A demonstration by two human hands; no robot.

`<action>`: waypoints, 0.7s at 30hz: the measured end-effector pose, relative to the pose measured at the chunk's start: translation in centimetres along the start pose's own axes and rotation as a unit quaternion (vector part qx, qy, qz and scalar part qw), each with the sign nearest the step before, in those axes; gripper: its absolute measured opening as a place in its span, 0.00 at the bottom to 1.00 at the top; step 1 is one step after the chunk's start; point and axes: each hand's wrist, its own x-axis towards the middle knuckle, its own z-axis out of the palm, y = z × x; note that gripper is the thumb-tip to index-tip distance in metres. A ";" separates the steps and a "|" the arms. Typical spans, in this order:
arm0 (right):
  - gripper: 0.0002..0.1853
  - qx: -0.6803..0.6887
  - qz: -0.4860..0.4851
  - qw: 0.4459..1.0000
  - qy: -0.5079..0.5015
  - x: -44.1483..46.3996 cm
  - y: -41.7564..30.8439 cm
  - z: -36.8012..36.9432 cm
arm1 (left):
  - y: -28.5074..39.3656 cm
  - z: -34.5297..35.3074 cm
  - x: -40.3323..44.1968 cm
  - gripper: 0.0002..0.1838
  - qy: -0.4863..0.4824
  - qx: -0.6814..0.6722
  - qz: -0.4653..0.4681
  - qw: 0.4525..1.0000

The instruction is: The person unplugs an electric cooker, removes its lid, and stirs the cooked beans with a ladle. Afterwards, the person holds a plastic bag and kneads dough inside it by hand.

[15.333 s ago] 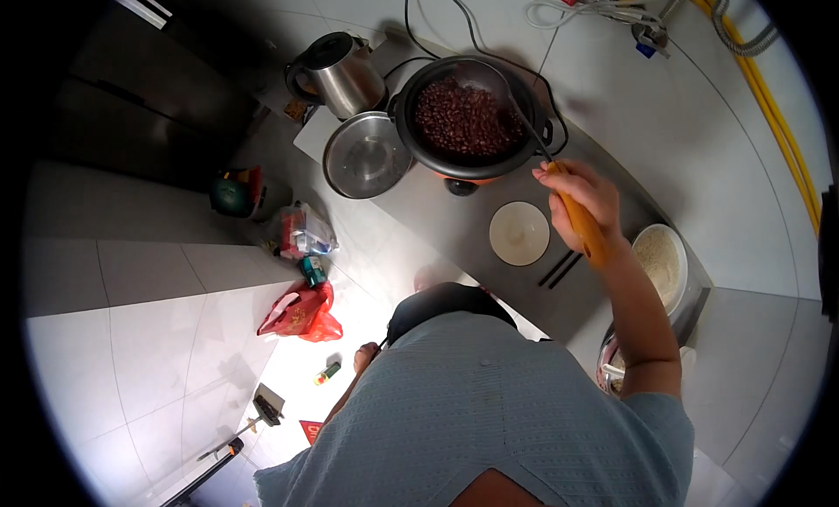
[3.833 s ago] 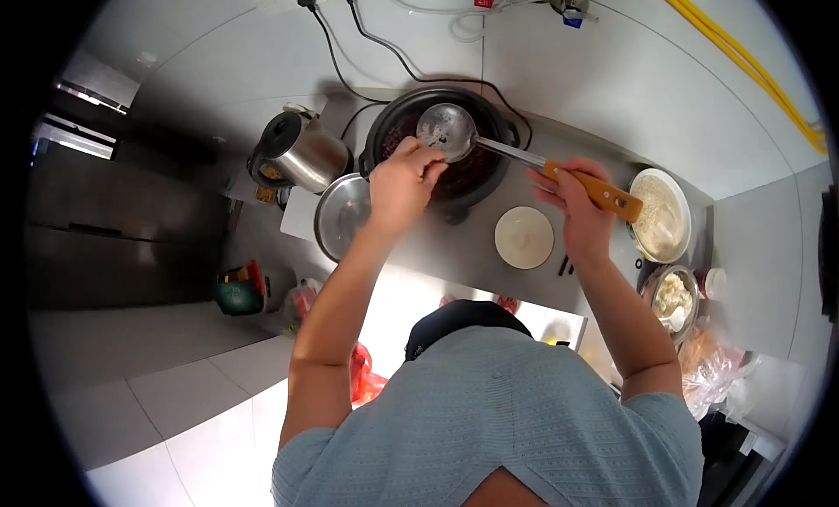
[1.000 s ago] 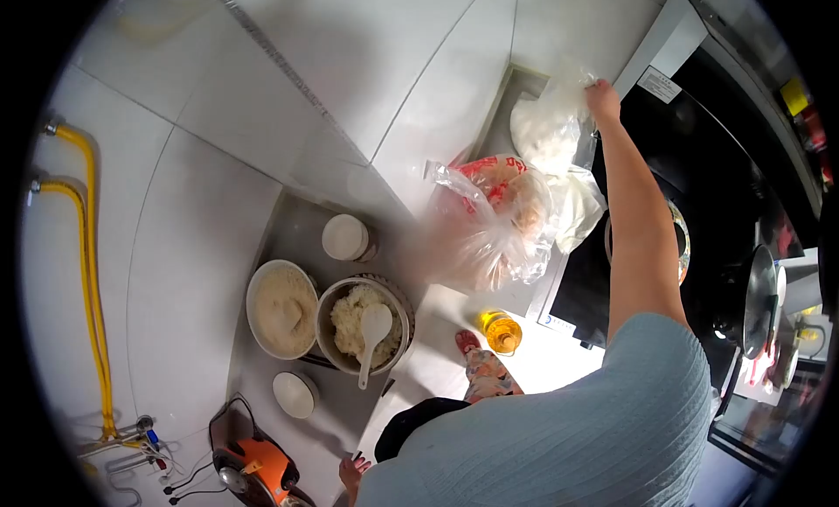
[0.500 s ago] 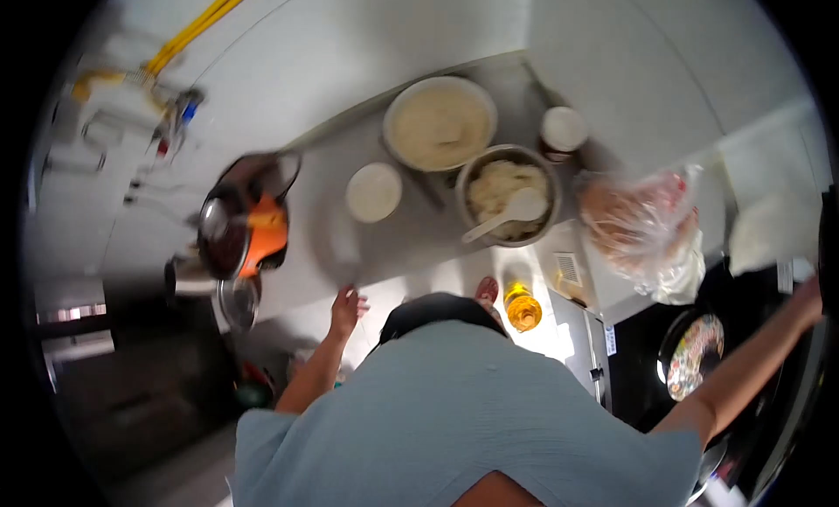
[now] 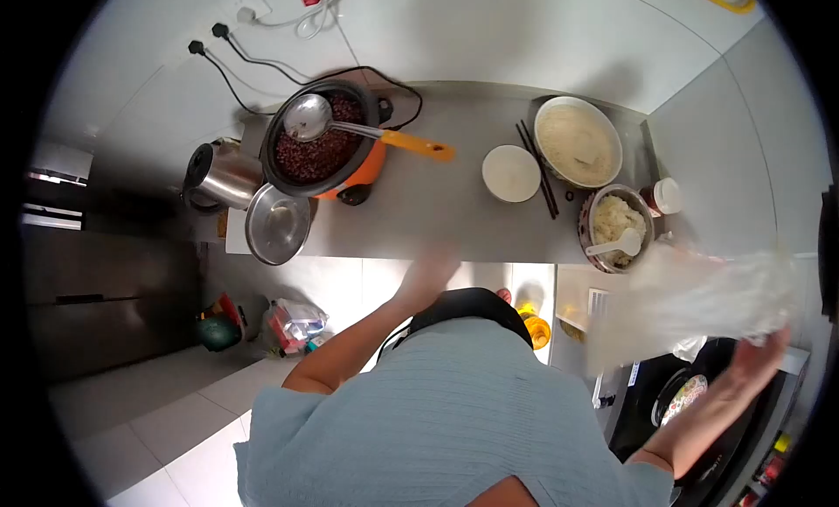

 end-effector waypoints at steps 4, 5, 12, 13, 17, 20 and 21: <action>0.25 0.013 0.064 0.963 -0.261 -12.1 6.2 11.0 | 7.2 -4.6 -1.3 0.41 -0.020 0.031 0.123 0.992; 0.21 0.079 0.078 0.953 -0.284 -15.1 7.9 13.3 | 8.6 -5.4 -1.5 0.47 -0.015 0.052 0.173 0.983; 0.17 -0.048 0.099 0.859 -0.500 -25.9 15.6 22.9 | 4.4 -4.9 3.6 0.44 0.149 0.091 0.247 0.953; 0.17 -0.064 0.096 0.844 -0.524 -26.5 16.9 23.5 | 3.1 -5.2 3.5 0.37 0.102 -0.035 0.166 0.980; 0.16 -0.019 0.211 0.840 -0.499 -23.7 20.9 24.3 | -4.4 -6.8 5.2 0.18 0.150 -0.073 0.025 0.986; 0.18 -0.100 0.346 0.871 -0.335 -17.7 28.7 22.3 | -1.0 -7.8 4.4 0.16 0.192 -0.169 0.027 0.966; 0.19 -0.137 0.373 0.869 -0.296 -16.3 31.0 22.1 | -0.3 -7.7 4.4 0.16 0.185 -0.226 0.026 0.956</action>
